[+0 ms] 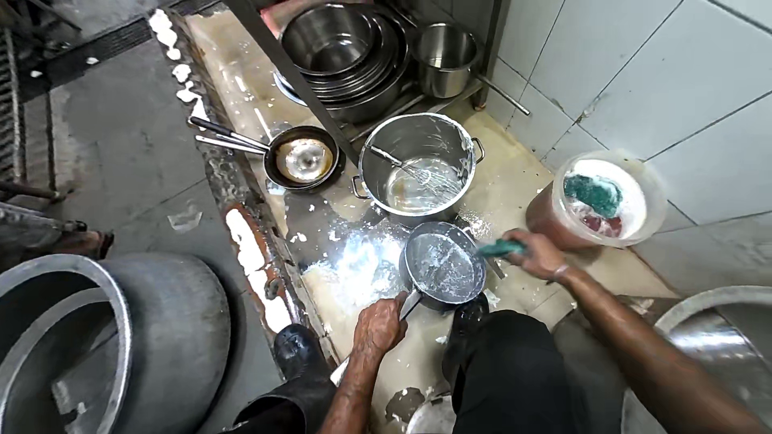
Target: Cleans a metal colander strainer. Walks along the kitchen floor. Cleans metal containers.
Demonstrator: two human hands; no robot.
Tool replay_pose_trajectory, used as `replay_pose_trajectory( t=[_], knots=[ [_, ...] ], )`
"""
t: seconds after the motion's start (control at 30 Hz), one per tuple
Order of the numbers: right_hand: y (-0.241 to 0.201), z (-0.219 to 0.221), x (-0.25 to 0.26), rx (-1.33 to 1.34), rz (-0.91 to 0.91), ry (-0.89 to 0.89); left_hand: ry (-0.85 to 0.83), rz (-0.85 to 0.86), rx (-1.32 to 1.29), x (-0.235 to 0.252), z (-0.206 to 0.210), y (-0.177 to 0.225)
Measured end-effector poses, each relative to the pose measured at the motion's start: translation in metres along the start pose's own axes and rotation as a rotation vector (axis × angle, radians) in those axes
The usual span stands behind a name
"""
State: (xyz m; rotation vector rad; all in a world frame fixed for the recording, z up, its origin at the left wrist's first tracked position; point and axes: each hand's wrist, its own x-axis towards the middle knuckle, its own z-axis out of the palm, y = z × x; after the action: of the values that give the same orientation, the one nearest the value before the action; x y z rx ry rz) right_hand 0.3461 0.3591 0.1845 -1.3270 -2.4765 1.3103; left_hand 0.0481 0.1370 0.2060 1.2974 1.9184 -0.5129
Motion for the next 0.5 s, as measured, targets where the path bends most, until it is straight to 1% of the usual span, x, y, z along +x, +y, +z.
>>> replay_pose_trajectory(
  t=[0.07, 0.1, 0.13, 0.17, 0.2, 0.23, 0.27, 0.33, 0.37, 0.43, 0.5],
  knots=[
    [-0.022, 0.035, 0.035, -0.183, -0.163, -0.229, -0.025, 0.023, 0.0, 0.003, -0.004, -0.001],
    [-0.032, 0.052, 0.051, -0.323, -0.27, -0.306, -0.035, 0.031, -0.006, 0.005, -0.006, -0.002],
    [-0.039, 0.07, 0.066, -0.467, -0.413, -0.329, -0.042, 0.037, -0.011, 0.006, -0.007, -0.003],
    [-0.043, 0.086, 0.082, -0.572, -0.571, -0.309, -0.052, 0.041, -0.017, 0.007, -0.007, -0.004],
    [-0.047, 0.099, 0.096, -0.636, -0.69, -0.291, -0.063, 0.043, -0.024, 0.008, -0.008, -0.005],
    [-0.049, 0.108, 0.108, -0.68, -0.763, -0.284, -0.075, 0.044, -0.033, 0.008, -0.008, -0.005],
    [-0.047, 0.115, 0.119, -0.717, -0.797, -0.279, -0.082, 0.045, -0.041, 0.009, -0.008, -0.005],
    [-0.026, 0.126, 0.137, -0.779, -0.809, -0.242, -0.081, 0.048, -0.052, 0.008, -0.007, -0.008],
    [-0.009, 0.129, 0.141, -0.824, -0.764, -0.256, -0.078, 0.046, -0.059, 0.008, -0.006, -0.011],
    [0.015, 0.129, 0.133, -0.9, -0.599, -0.329, -0.075, 0.036, -0.073, 0.008, -0.007, -0.016],
    [0.017, 0.136, 0.114, -0.927, -0.398, -0.429, -0.086, 0.027, -0.078, 0.009, -0.007, -0.017]
  ],
)
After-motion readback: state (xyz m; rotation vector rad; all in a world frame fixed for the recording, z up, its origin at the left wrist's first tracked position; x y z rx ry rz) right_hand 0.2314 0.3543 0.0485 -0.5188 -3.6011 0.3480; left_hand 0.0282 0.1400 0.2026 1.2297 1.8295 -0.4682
